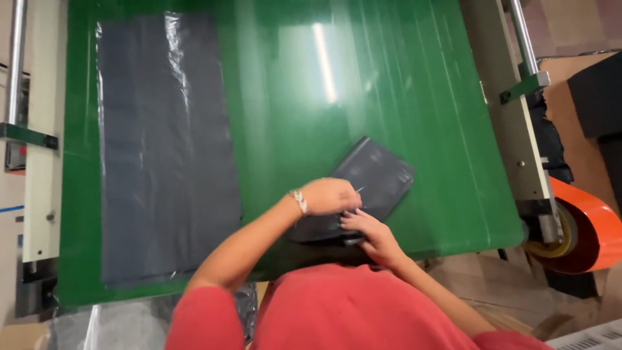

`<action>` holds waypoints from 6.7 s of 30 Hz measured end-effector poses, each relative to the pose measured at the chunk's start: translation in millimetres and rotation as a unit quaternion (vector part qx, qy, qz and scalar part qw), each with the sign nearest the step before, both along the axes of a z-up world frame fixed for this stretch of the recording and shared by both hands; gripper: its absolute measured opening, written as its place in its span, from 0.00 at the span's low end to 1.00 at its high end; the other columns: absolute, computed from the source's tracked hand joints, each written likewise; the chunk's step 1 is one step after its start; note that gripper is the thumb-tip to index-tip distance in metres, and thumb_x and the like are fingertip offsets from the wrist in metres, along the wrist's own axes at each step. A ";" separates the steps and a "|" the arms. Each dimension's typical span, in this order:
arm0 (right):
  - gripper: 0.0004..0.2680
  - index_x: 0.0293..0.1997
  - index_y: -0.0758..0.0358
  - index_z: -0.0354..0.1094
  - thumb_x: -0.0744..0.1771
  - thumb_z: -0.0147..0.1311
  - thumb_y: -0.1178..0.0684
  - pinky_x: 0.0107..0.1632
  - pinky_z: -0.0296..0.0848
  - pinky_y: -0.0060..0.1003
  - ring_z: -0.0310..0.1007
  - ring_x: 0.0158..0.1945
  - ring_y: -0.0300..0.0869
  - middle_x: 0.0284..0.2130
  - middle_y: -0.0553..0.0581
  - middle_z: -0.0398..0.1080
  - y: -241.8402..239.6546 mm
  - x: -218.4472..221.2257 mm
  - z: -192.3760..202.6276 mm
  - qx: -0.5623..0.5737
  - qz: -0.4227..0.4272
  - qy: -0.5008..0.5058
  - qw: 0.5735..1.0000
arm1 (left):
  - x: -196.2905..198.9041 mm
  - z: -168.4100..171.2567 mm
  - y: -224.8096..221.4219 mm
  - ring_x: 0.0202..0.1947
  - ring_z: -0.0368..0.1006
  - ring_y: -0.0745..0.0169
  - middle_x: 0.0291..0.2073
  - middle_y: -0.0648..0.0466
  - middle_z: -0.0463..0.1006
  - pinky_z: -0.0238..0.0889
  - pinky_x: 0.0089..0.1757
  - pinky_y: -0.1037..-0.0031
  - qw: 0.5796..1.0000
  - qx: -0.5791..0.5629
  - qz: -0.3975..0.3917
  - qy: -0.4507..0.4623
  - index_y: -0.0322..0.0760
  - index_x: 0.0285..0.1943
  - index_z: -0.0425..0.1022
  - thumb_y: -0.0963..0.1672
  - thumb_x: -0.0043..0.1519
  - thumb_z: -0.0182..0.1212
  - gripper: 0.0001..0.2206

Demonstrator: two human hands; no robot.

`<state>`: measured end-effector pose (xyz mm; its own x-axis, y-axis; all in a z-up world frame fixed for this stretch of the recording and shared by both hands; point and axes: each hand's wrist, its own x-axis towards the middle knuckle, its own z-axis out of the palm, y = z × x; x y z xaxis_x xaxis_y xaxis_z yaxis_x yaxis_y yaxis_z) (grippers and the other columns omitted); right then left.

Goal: Folding black plastic bags and inserting them into clear plastic packaging sleeves at a workstation

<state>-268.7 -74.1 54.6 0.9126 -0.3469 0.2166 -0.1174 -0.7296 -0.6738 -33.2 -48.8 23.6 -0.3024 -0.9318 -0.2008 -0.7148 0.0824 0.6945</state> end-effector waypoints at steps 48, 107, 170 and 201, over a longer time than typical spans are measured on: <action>0.37 0.72 0.61 0.50 0.53 0.50 0.75 0.60 0.74 0.46 0.56 0.65 0.55 0.61 0.61 0.53 136.3 254.5 26.0 -0.131 0.061 -0.030 0.989 | 93.5 -17.8 321.1 0.54 0.72 0.67 0.41 0.69 0.78 0.70 0.44 0.70 0.721 -0.233 0.627 -0.181 0.56 0.46 0.77 0.43 0.43 0.69 0.20; 0.08 0.27 0.63 0.74 0.62 0.61 0.50 0.33 0.69 0.44 0.69 0.26 0.45 0.23 0.58 0.73 78.3 138.6 -5.1 0.336 0.108 -0.005 0.936 | 152.1 108.2 421.6 0.38 0.80 0.64 0.32 0.54 0.87 0.70 0.42 0.67 0.863 0.047 0.456 0.210 0.44 0.40 0.86 0.47 0.51 0.73 0.11; 0.11 0.37 0.45 0.70 0.55 0.58 0.53 0.52 0.62 0.48 0.68 0.50 0.45 0.36 0.48 0.69 -16.4 332.6 38.7 -0.320 0.159 -0.114 0.927 | 314.0 19.1 220.4 0.58 0.71 0.47 0.57 0.45 0.75 0.52 0.63 0.52 0.320 0.004 0.503 0.803 0.33 0.67 0.65 0.70 0.54 0.46 0.48; 0.30 0.74 0.59 0.49 0.67 0.44 0.31 0.73 0.39 0.58 0.44 0.75 0.55 0.71 0.63 0.51 -7.5 314.8 -8.6 -0.284 -0.094 0.170 0.939 | 218.4 40.3 261.8 0.77 0.35 0.45 0.76 0.43 0.46 0.39 0.66 0.39 0.866 -0.051 0.389 -0.311 0.32 0.75 0.49 0.68 0.53 0.45 0.51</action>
<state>46.1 -81.7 46.0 0.8966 -0.4257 0.1218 -0.4183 -0.9046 -0.0819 185.2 213.0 63.9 0.5616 -0.8274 -0.0040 -0.8144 -0.5537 0.1737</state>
